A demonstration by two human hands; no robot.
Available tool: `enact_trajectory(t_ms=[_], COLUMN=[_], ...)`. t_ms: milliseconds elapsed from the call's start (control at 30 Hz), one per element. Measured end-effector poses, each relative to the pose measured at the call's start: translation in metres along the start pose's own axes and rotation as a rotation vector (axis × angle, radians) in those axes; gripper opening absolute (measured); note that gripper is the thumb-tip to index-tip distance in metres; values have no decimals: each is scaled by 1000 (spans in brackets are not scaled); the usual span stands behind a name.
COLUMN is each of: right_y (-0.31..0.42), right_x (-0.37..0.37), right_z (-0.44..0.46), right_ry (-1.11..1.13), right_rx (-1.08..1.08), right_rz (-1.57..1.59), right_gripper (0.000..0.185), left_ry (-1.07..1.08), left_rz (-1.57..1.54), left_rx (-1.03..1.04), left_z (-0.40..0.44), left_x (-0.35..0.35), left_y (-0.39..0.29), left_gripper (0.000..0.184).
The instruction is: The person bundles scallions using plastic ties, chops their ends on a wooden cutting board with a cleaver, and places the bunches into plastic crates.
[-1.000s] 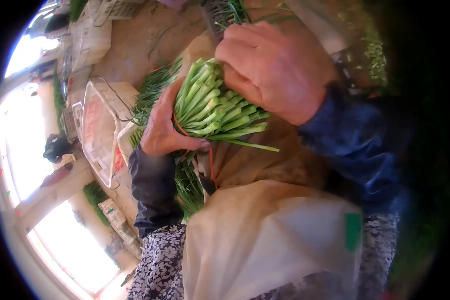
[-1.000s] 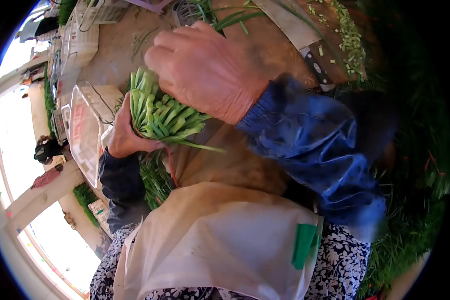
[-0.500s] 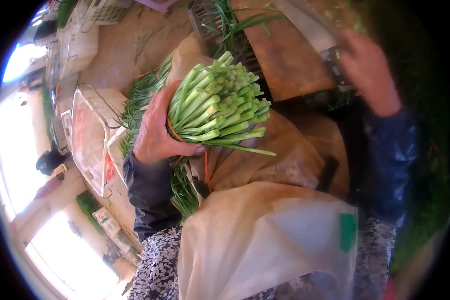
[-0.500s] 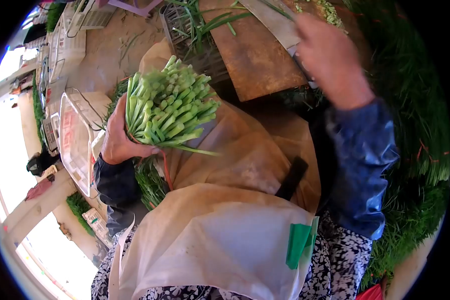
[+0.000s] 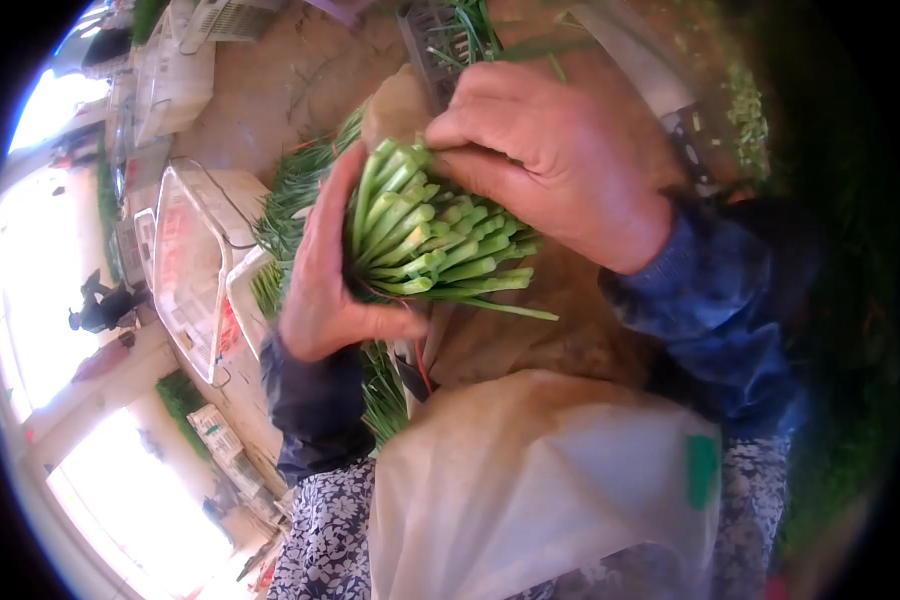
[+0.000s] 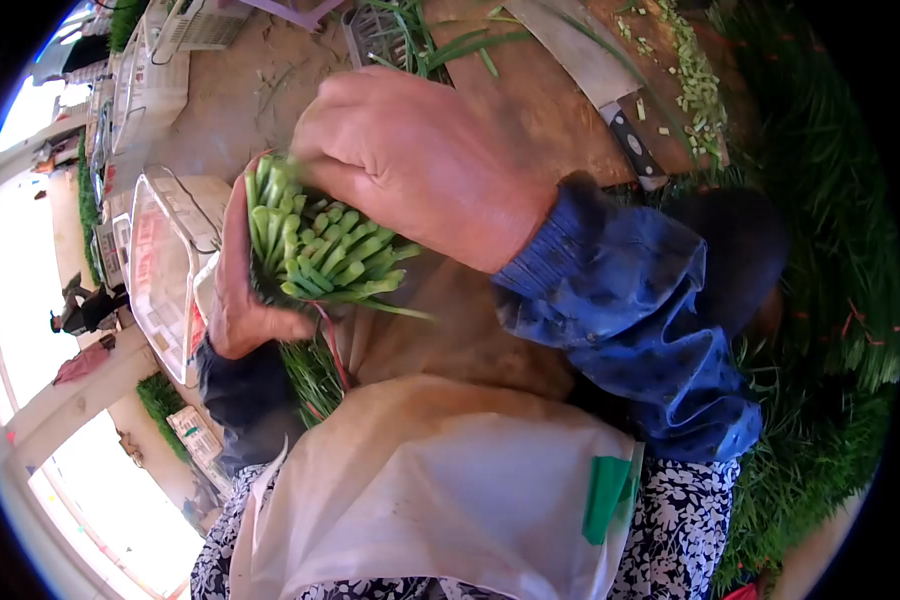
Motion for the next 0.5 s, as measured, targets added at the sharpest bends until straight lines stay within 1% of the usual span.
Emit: enact_trajectory(t_ms=[33, 67, 133, 167, 233, 267, 333, 367, 433, 467, 500], right_y=[4, 5, -27, -41, -44, -41, -27, -23, -16, -20, -21], right_x=[2, 2, -8, -18, -50, -51, -33, -30, -14, -13, -13], right_z=[-1, -3, -11, -14, -13, -15, -22, -24, -28, -28, -28], right_ry=[4, 9, -129, -224, -154, -156, 129, 128, 152, 145, 139], right_rx=[-59, -54, 397, 470, 426, 426, 369, 368, 331, 337, 338], right_rz=[-12, -13, 299, 487, -24, -22, -137, -137, 115, 169, 175], right_gripper=[11, 11, 7, 12, 13, 13, 9, 9, 11, 14, 14], left_ry=[-102, -148, -176, -205, -226, -233, -229, -226, -220, -227, -233], left_rz=[-158, -90, -65, -29, -12, 27, 66, 64, 64, 57, 51], left_rx=[3, 75, 84, 82, 86, 108, 132, 139, 142, 142, 145], left_z=[-1, 3, 1, -1, -1, -2, -1, 0, 0, 0, 0], left_x=[2, 3, 6, 5, 6, 5, 5, 6, 8, 8, 7], left_y=[-1, -6, -2, -1, 0, 3, 3, 2, 2, 1, 0], left_gripper=[123, 115, 113, 111, 110, 108, 107, 106, 105, 104, 103])
Point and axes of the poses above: each hand's wrist, its own z-axis towards the middle knuckle, its own x-axis out of the palm, y = z × x, the point moved 7 cm from there along z, towards the middle knuckle, and after that the axes turned 1 degree about x, right-handed, at the moved point
